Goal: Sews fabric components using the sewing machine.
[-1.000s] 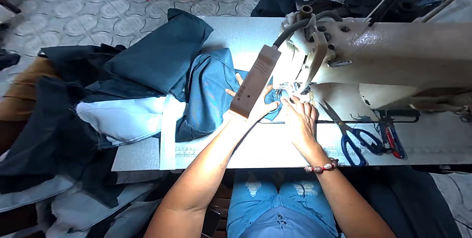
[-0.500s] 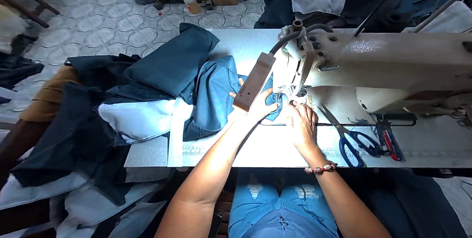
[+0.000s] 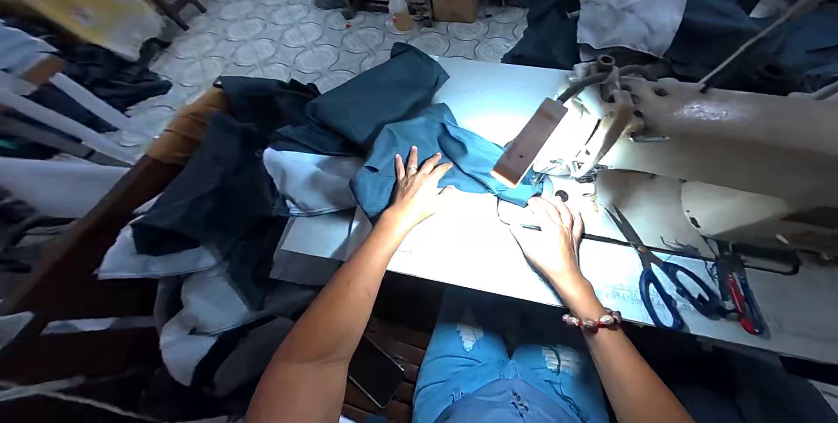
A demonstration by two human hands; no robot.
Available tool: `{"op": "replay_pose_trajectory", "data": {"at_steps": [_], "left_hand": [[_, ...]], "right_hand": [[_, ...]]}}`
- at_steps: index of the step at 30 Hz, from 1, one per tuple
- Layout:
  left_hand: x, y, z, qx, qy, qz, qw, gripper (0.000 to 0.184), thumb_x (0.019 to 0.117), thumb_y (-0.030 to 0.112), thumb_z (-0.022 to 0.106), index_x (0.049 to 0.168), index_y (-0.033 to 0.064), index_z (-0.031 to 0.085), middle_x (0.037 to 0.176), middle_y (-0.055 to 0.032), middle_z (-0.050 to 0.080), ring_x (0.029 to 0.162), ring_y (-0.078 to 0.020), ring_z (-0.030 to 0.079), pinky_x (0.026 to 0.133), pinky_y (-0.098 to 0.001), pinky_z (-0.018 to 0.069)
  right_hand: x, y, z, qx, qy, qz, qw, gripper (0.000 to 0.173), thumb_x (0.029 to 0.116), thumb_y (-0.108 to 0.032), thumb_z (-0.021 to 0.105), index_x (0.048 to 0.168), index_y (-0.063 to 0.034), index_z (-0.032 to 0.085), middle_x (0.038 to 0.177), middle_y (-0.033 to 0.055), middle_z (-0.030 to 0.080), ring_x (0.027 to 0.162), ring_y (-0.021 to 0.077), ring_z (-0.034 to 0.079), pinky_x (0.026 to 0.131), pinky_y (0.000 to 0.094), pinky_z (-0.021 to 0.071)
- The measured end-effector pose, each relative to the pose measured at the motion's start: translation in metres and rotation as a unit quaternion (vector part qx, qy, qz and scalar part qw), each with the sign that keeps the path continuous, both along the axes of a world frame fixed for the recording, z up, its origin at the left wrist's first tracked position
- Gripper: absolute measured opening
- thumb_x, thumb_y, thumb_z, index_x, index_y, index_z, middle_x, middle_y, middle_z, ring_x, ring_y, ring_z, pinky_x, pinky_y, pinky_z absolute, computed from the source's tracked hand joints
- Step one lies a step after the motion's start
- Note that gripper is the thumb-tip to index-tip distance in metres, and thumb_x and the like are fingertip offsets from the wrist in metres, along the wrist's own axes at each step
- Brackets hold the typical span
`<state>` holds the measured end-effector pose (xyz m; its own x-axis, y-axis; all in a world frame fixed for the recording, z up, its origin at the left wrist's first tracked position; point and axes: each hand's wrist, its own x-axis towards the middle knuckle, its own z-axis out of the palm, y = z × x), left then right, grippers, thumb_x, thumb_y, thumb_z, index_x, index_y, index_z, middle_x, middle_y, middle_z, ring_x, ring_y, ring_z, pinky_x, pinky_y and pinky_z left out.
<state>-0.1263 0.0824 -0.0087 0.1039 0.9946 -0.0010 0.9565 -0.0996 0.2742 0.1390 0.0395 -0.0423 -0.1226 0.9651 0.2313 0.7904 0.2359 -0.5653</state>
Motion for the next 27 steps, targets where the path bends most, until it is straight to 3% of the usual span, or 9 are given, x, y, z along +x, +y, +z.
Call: {"op": "replay_pose_trajectory", "data": {"at_steps": [6,9,11,13,15,18,21,25,27], "left_hand": [[0.002,-0.023,-0.013,0.152,-0.099,-0.125,0.975,0.022,0.1011,0.013,0.058,0.109,0.0037,0.076,0.117,-0.0135,0.073,0.134,-0.0407,0.055,0.115,-0.0771,0.0162],[0.011,-0.059,-0.001,0.253,-0.149,-0.169,0.941,0.021,0.0994,0.013,0.059,0.101,0.0015,0.076,0.097,-0.0120,0.074,0.100,-0.0285,0.071,0.112,-0.0577,0.0394],[0.017,-0.087,0.017,0.300,-0.156,-0.183,0.923,0.020,0.0992,0.012,0.059,0.097,0.0027,0.077,0.088,-0.0111,0.074,0.088,-0.0247,0.071,0.103,-0.0485,0.0482],[0.018,-0.111,0.031,0.327,-0.130,-0.192,0.916,0.020,0.0987,0.010,0.056,0.096,0.0060,0.075,0.084,-0.0096,0.072,0.085,-0.0235,0.069,0.095,-0.0434,0.0502],[0.022,-0.125,0.036,0.353,-0.092,-0.203,0.909,0.020,0.0985,0.008,0.054,0.095,0.0095,0.074,0.079,-0.0082,0.070,0.081,-0.0236,0.067,0.090,-0.0404,0.0488],[0.035,-0.138,0.031,0.351,-0.087,-0.231,0.903,0.020,0.1006,0.011,0.057,0.096,0.0119,0.076,0.075,-0.0065,0.066,0.079,-0.0223,0.064,0.088,-0.0370,0.0469],[0.043,-0.141,0.026,0.356,-0.073,-0.253,0.897,0.018,0.0996,0.009,0.057,0.097,0.0121,0.075,0.073,-0.0047,0.063,0.077,-0.0213,0.061,0.088,-0.0356,0.0445],[0.042,-0.141,0.026,0.356,-0.057,-0.260,0.896,0.019,0.1000,0.008,0.057,0.098,0.0122,0.075,0.074,-0.0047,0.063,0.076,-0.0209,0.060,0.088,-0.0355,0.0449],[0.035,-0.141,0.027,0.357,-0.038,-0.262,0.896,0.020,0.0998,0.007,0.056,0.098,0.0118,0.075,0.074,-0.0053,0.063,0.077,-0.0218,0.060,0.089,-0.0362,0.0452]], "right_hand": [[-0.032,0.002,0.010,-0.035,0.128,-0.123,0.983,0.064,0.0890,-0.023,0.077,0.143,0.0032,0.055,0.138,0.0240,0.061,0.137,0.0438,0.048,0.118,0.0647,0.0197],[-0.028,-0.006,0.012,-0.028,0.267,-0.141,0.953,0.068,0.0869,-0.009,0.076,0.146,0.0067,0.046,0.127,0.0255,0.064,0.113,0.0319,0.063,0.100,0.0475,0.0484],[-0.022,-0.020,0.023,-0.058,0.396,-0.129,0.907,0.069,0.0883,0.003,0.070,0.150,0.0071,0.039,0.126,0.0200,0.061,0.094,0.0140,0.060,0.083,0.0283,0.0513],[-0.013,-0.037,0.040,-0.123,0.489,-0.139,0.852,0.064,0.0884,0.009,0.067,0.145,0.0044,0.037,0.085,0.0016,0.061,0.065,0.0016,0.058,0.063,0.0168,0.0507],[0.003,-0.050,0.045,-0.177,0.499,-0.119,0.840,0.057,0.0916,0.009,0.062,0.142,0.0043,0.036,0.069,-0.0036,0.055,0.057,0.0009,0.056,0.056,0.0153,0.0497],[0.030,-0.052,0.036,-0.167,0.362,-0.076,0.914,0.043,0.0954,0.000,0.062,0.134,0.0098,0.045,0.074,-0.0001,0.060,0.058,0.0002,0.057,0.056,0.0159,0.0498],[0.038,-0.044,0.032,-0.066,0.195,-0.063,0.976,0.053,0.0953,-0.014,0.063,0.139,0.0121,0.047,0.079,0.0064,0.064,0.063,0.0050,0.055,0.062,0.0243,0.0493],[0.015,-0.025,0.048,-0.151,0.088,-0.078,0.982,0.077,0.0955,-0.028,0.069,0.157,0.0009,0.032,0.108,0.0291,0.068,0.093,0.0424,0.068,0.085,0.0608,0.0522],[0.005,-0.017,0.052,-0.220,0.018,-0.077,0.972,0.087,0.0930,-0.029,0.071,0.163,-0.0101,0.023,0.122,0.0313,0.066,0.106,0.0491,0.066,0.091,0.0662,0.0480]]}}
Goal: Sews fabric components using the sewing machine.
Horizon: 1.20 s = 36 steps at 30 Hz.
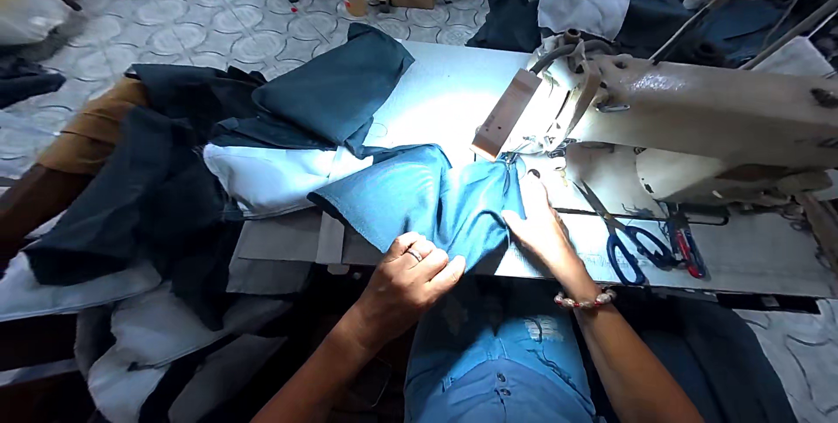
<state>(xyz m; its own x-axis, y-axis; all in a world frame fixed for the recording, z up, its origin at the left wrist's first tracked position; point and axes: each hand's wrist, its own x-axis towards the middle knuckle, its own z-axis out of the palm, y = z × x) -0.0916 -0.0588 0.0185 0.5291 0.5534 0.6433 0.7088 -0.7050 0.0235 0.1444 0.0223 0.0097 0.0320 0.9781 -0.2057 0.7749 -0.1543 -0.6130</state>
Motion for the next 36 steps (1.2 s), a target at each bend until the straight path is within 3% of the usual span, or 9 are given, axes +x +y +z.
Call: {"op": "replay_pose_trajectory", "data": {"at_steps": [7,11,15,20,22,25,30,33,36], "left_hand": [[-0.050,0.011,-0.005,-0.106,0.053,0.110,0.987,0.019,0.0921,0.005,0.060,0.094,0.0079,0.078,0.078,-0.0142,0.069,0.081,-0.0364,0.069,0.086,-0.0563,0.0506],[0.007,0.012,0.002,-0.201,0.025,0.128,0.971,0.048,0.0905,0.050,0.065,0.122,0.0137,0.074,0.118,-0.0192,0.071,0.119,-0.0467,0.062,0.100,-0.0715,0.0410],[0.078,0.053,-0.034,-0.153,-0.029,-0.004,0.988,0.045,0.0927,0.019,0.066,0.138,0.0172,0.065,0.141,-0.0160,0.062,0.141,-0.0450,0.047,0.109,-0.0777,0.0273],[0.096,0.115,-0.049,-0.022,-0.073,0.001,0.997,0.034,0.0914,0.006,0.065,0.124,0.0132,0.073,0.090,-0.0091,0.075,0.097,-0.0328,0.072,0.105,-0.0664,0.0387],[0.089,0.124,-0.049,0.021,-0.056,-0.015,0.998,0.022,0.0905,0.001,0.064,0.107,0.0082,0.076,0.081,-0.0086,0.071,0.084,-0.0287,0.069,0.096,-0.0556,0.0447],[0.076,0.118,-0.047,-0.026,0.026,-0.071,0.997,0.009,0.0880,0.001,0.066,0.081,0.0055,0.070,0.092,-0.0113,0.073,0.107,-0.0345,0.069,0.101,-0.0575,0.0455],[0.065,0.104,-0.042,-0.273,0.076,-0.079,0.956,0.048,0.0930,0.046,0.057,0.107,0.0048,0.075,0.129,-0.0136,0.069,0.144,-0.0415,0.043,0.119,-0.0721,0.0094],[0.069,0.102,-0.040,-0.287,0.035,-0.039,0.957,0.053,0.0996,0.044,0.045,0.126,0.0060,0.070,0.124,-0.0141,0.070,0.126,-0.0385,0.058,0.111,-0.0657,0.0310],[0.079,0.105,-0.044,-0.250,0.024,-0.010,0.968,0.045,0.1011,0.030,0.041,0.121,0.0035,0.073,0.113,-0.0161,0.070,0.111,-0.0381,0.061,0.093,-0.0568,0.0427]], "right_hand": [[0.010,-0.004,-0.005,0.026,0.040,0.013,0.999,0.071,0.0898,-0.007,0.067,0.154,-0.0018,0.038,0.095,0.0230,0.069,0.083,0.0358,0.067,0.082,0.0542,0.0524],[0.005,-0.007,-0.003,0.014,0.048,-0.011,0.999,0.062,0.0932,-0.009,0.065,0.150,0.0011,0.041,0.095,0.0214,0.069,0.087,0.0336,0.068,0.085,0.0515,0.0529],[-0.002,-0.006,-0.002,0.013,0.272,-0.074,0.959,0.051,0.0918,0.010,0.059,0.141,0.0040,0.045,0.103,0.0154,0.065,0.076,0.0130,0.061,0.068,0.0291,0.0535],[-0.017,-0.008,0.008,-0.020,0.473,-0.186,0.861,0.048,0.0926,0.017,0.054,0.136,0.0003,0.040,0.075,0.0054,0.060,0.050,0.0078,0.058,0.047,0.0211,0.0521],[-0.014,-0.009,0.003,-0.002,0.438,-0.171,0.882,0.048,0.0903,0.018,0.058,0.132,0.0014,0.042,0.071,0.0041,0.057,0.048,0.0070,0.057,0.047,0.0201,0.0524],[-0.001,-0.006,-0.003,-0.020,0.286,-0.087,0.954,0.054,0.0901,0.009,0.066,0.138,0.0034,0.043,0.070,0.0061,0.057,0.049,0.0081,0.056,0.048,0.0224,0.0509],[0.011,-0.007,-0.008,-0.003,0.093,-0.002,0.996,0.058,0.0895,-0.003,0.069,0.142,0.0022,0.047,0.098,0.0211,0.068,0.080,0.0274,0.064,0.078,0.0461,0.0533],[0.009,-0.010,-0.012,0.021,0.065,-0.008,0.998,0.054,0.0900,-0.005,0.069,0.140,0.0033,0.051,0.089,0.0203,0.068,0.079,0.0304,0.065,0.079,0.0491,0.0530],[0.005,-0.013,-0.010,0.038,0.038,-0.015,0.998,0.048,0.0906,-0.006,0.068,0.135,0.0052,0.056,0.091,0.0214,0.070,0.082,0.0338,0.068,0.080,0.0511,0.0537]]}}
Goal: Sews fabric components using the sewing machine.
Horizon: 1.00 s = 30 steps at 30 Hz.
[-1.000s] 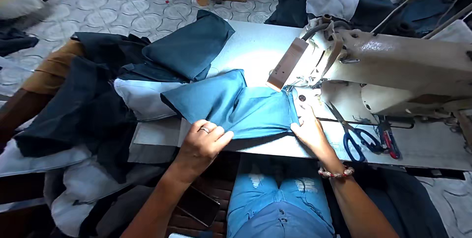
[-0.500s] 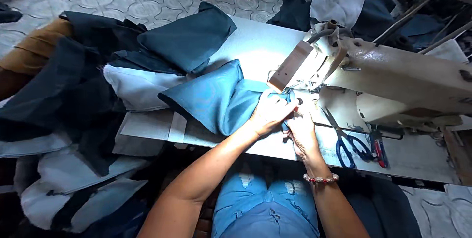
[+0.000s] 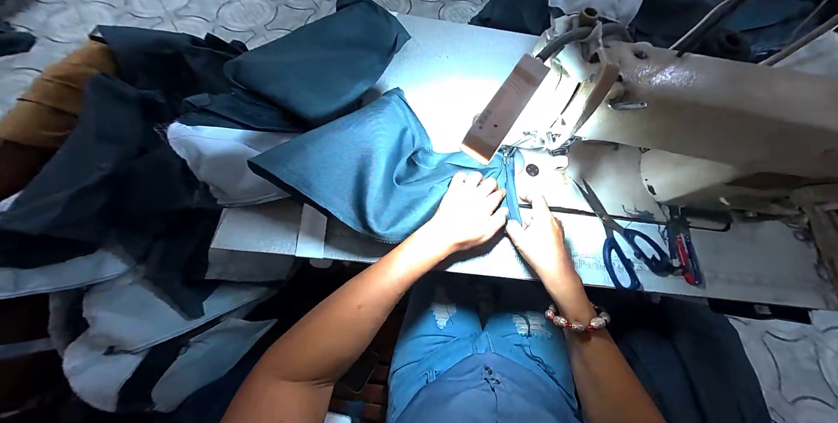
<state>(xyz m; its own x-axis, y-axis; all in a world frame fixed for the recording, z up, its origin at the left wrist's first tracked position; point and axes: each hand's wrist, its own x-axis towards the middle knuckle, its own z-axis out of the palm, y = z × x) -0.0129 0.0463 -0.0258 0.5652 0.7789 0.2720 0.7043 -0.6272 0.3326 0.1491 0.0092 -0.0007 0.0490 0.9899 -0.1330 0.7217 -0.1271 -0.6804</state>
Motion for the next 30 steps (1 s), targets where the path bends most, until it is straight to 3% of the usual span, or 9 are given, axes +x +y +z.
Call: {"op": "replay_pose_trajectory", "data": {"at_steps": [4,7,9,12,14,18,22,25,30], "left_hand": [[0.013,0.006,0.006,-0.044,0.044,0.038,0.997,0.047,0.0997,0.025,0.041,0.130,0.0008,0.067,0.114,-0.0192,0.066,0.109,-0.0390,0.059,0.088,-0.0547,0.0429],[0.016,0.011,0.007,-0.059,0.058,0.034,0.996,0.047,0.1001,0.027,0.041,0.132,0.0047,0.067,0.111,-0.0195,0.065,0.106,-0.0398,0.059,0.085,-0.0550,0.0426],[0.013,0.009,0.002,-0.042,0.040,0.019,0.998,0.046,0.0993,0.028,0.042,0.130,0.0076,0.069,0.111,-0.0192,0.065,0.104,-0.0400,0.059,0.082,-0.0554,0.0431],[0.004,0.003,-0.005,-0.047,0.015,-0.009,0.999,0.046,0.1021,0.031,0.039,0.130,0.0124,0.070,0.139,-0.0173,0.061,0.122,-0.0411,0.055,0.091,-0.0584,0.0419],[-0.004,-0.002,-0.010,-0.037,-0.001,-0.026,0.999,0.048,0.1025,0.032,0.036,0.129,0.0154,0.072,0.146,-0.0151,0.058,0.128,-0.0421,0.054,0.094,-0.0603,0.0417],[-0.009,-0.012,-0.013,-0.050,-0.022,-0.029,0.998,0.044,0.1029,0.032,0.039,0.129,0.0221,0.073,0.149,-0.0137,0.056,0.138,-0.0444,0.047,0.104,-0.0630,0.0368],[0.005,-0.026,-0.015,-0.050,-0.062,0.000,0.997,0.041,0.0999,0.025,0.043,0.121,0.0165,0.077,0.142,-0.0161,0.062,0.138,-0.0476,0.048,0.108,-0.0657,0.0346],[0.011,-0.032,-0.014,-0.036,-0.066,0.008,0.997,0.041,0.1001,0.024,0.042,0.119,0.0147,0.077,0.139,-0.0153,0.065,0.136,-0.0474,0.051,0.107,-0.0650,0.0373],[-0.003,-0.029,-0.006,-0.062,-0.038,0.002,0.997,0.043,0.1026,0.031,0.039,0.123,0.0225,0.076,0.144,-0.0123,0.061,0.140,-0.0517,0.044,0.106,-0.0685,0.0337]], "right_hand": [[-0.003,-0.004,0.002,0.029,-0.007,-0.014,0.999,0.040,0.0899,-0.005,0.069,0.127,0.0066,0.063,0.094,0.0224,0.071,0.086,0.0345,0.070,0.083,0.0506,0.0545],[-0.003,-0.006,-0.002,0.054,-0.002,-0.023,0.998,0.031,0.0899,-0.003,0.067,0.120,0.0068,0.066,0.086,0.0188,0.070,0.077,0.0294,0.067,0.076,0.0456,0.0539],[-0.004,-0.008,-0.006,0.078,-0.001,-0.025,0.997,0.030,0.0900,-0.001,0.066,0.118,0.0079,0.068,0.088,0.0205,0.072,0.079,0.0306,0.069,0.077,0.0466,0.0552],[-0.010,-0.015,-0.010,0.117,-0.017,-0.010,0.993,0.034,0.0911,0.000,0.064,0.123,0.0109,0.066,0.099,0.0255,0.072,0.086,0.0365,0.071,0.081,0.0491,0.0569],[-0.018,-0.020,-0.008,0.110,-0.049,0.008,0.993,0.040,0.0939,-0.001,0.060,0.132,0.0117,0.062,0.113,0.0294,0.070,0.099,0.0429,0.071,0.088,0.0530,0.0565],[-0.027,-0.023,-0.003,0.061,-0.121,0.030,0.990,0.044,0.0997,-0.003,0.053,0.142,0.0085,0.055,0.123,0.0301,0.066,0.106,0.0438,0.069,0.091,0.0520,0.0558],[-0.019,-0.021,0.004,0.015,-0.122,0.056,0.991,0.045,0.1011,-0.002,0.052,0.145,0.0063,0.052,0.128,0.0295,0.064,0.112,0.0440,0.067,0.097,0.0528,0.0526],[-0.012,-0.018,0.002,0.023,-0.116,0.065,0.991,0.043,0.0994,-0.001,0.054,0.141,0.0073,0.056,0.124,0.0307,0.065,0.108,0.0457,0.068,0.093,0.0547,0.0539],[-0.022,-0.014,0.015,-0.063,-0.128,0.062,0.988,0.046,0.1027,-0.004,0.051,0.148,0.0034,0.049,0.135,0.0265,0.061,0.115,0.0414,0.066,0.098,0.0495,0.0522]]}}
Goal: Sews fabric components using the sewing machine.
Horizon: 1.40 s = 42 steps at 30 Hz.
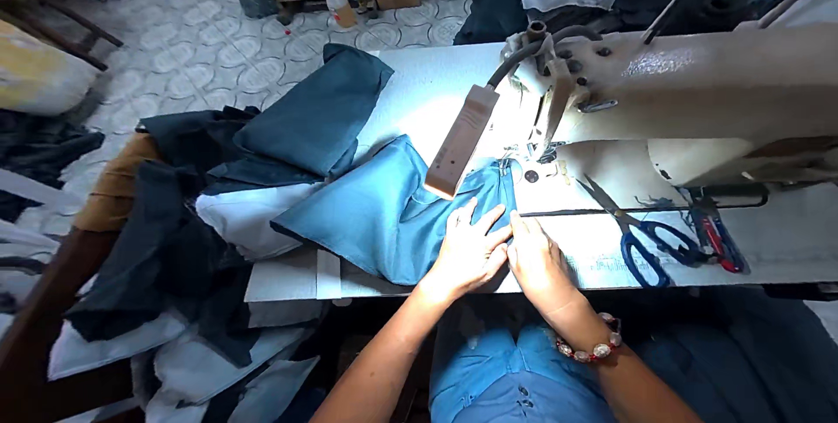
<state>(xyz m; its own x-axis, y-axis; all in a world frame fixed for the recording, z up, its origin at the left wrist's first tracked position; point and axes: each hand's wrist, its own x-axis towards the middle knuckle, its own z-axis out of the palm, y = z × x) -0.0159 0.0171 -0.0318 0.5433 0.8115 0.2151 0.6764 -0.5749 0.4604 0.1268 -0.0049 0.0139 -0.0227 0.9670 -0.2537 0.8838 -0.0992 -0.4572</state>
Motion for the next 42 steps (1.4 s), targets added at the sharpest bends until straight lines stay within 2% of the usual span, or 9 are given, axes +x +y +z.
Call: {"op": "replay_pose_trajectory", "data": {"at_steps": [16,20,25,30,35,37,39,40,42], "left_hand": [[-0.004,0.033,-0.005,-0.004,0.000,-0.005,1.000,0.042,0.1014,0.029,0.041,0.121,0.0209,0.077,0.148,-0.0120,0.058,0.143,-0.0483,0.040,0.112,-0.0672,0.0253],[-0.004,0.048,-0.006,-0.003,0.007,-0.003,1.000,0.042,0.1003,0.028,0.041,0.121,0.0200,0.077,0.149,-0.0127,0.056,0.144,-0.0490,0.039,0.110,-0.0673,0.0274],[-0.003,0.063,-0.003,-0.015,0.021,0.001,1.000,0.042,0.0890,0.030,0.062,0.128,0.0195,0.073,0.151,-0.0146,0.054,0.145,-0.0500,0.035,0.108,-0.0681,0.0265],[0.001,0.067,0.000,-0.019,-0.073,0.018,0.997,0.029,0.0993,0.020,0.058,0.119,0.0104,0.077,0.145,-0.0172,0.059,0.142,-0.0470,0.041,0.111,-0.0681,0.0229],[0.003,0.067,0.006,-0.101,-0.127,0.061,0.985,0.034,0.1054,0.025,0.051,0.122,0.0057,0.074,0.145,-0.0114,0.060,0.145,-0.0359,0.043,0.118,-0.0618,0.0217],[-0.007,0.055,0.020,-0.093,-0.055,0.033,0.994,0.042,0.1026,0.031,0.057,0.138,0.0112,0.065,0.157,-0.0160,0.046,0.150,-0.0425,0.033,0.120,-0.0645,0.0205],[-0.031,0.033,0.042,-0.053,0.117,0.046,0.991,0.074,0.0885,0.043,0.071,0.155,0.0209,0.047,0.165,-0.0183,0.031,0.154,-0.0483,0.017,0.116,-0.0745,0.0094],[-0.048,0.019,0.050,-0.029,0.186,0.085,0.978,0.081,0.0824,0.046,0.076,0.155,0.0235,0.047,0.166,-0.0170,0.030,0.155,-0.0481,0.014,0.115,-0.0779,0.0066],[-0.092,-0.005,0.056,-0.012,0.223,0.164,0.961,0.077,0.0765,0.029,0.087,0.147,0.0194,0.058,0.166,-0.0161,0.032,0.155,-0.0508,0.010,0.111,-0.0836,-0.0003]], "right_hand": [[0.001,0.037,0.006,-0.056,0.030,0.015,0.998,0.048,0.1029,-0.004,0.052,0.150,0.0028,0.046,0.145,0.0273,0.051,0.126,0.0429,0.058,0.103,0.0541,0.0474],[0.001,0.049,0.002,-0.016,0.037,0.009,0.999,0.043,0.1001,-0.003,0.057,0.143,0.0046,0.053,0.140,0.0276,0.055,0.115,0.0438,0.063,0.093,0.0565,0.0521],[0.010,0.052,-0.002,0.061,0.112,0.020,0.992,0.039,0.0980,0.001,0.058,0.136,0.0062,0.060,0.129,0.0288,0.060,0.111,0.0450,0.064,0.092,0.0595,0.0516],[0.030,0.053,-0.030,0.216,0.155,-0.001,0.964,0.028,0.1011,-0.010,0.060,0.122,0.0063,0.070,0.108,0.0235,0.071,0.095,0.0373,0.070,0.086,0.0527,0.0555],[0.030,0.047,-0.049,0.234,0.093,-0.029,0.967,0.023,0.0926,-0.011,0.067,0.113,-0.0061,0.077,0.110,0.0219,0.068,0.107,0.0436,0.062,0.087,0.0615,0.0463],[0.020,0.052,-0.044,0.230,0.108,-0.051,0.966,0.020,0.0908,-0.016,0.073,0.105,-0.0034,0.078,0.113,0.0208,0.069,0.110,0.0434,0.061,0.087,0.0635,0.0443],[0.016,0.058,-0.041,0.217,0.119,-0.069,0.966,0.023,0.0913,-0.024,0.076,0.104,-0.0044,0.078,0.115,0.0179,0.069,0.112,0.0418,0.059,0.091,0.0643,0.0417],[0.016,0.061,-0.041,0.211,0.121,-0.070,0.967,0.024,0.0919,-0.026,0.076,0.103,-0.0046,0.077,0.114,0.0167,0.070,0.112,0.0411,0.059,0.090,0.0639,0.0411],[0.017,0.065,-0.040,0.206,0.128,-0.058,0.968,0.025,0.0935,-0.026,0.074,0.102,-0.0020,0.075,0.110,0.0166,0.072,0.110,0.0418,0.060,0.089,0.0638,0.0412]]}}
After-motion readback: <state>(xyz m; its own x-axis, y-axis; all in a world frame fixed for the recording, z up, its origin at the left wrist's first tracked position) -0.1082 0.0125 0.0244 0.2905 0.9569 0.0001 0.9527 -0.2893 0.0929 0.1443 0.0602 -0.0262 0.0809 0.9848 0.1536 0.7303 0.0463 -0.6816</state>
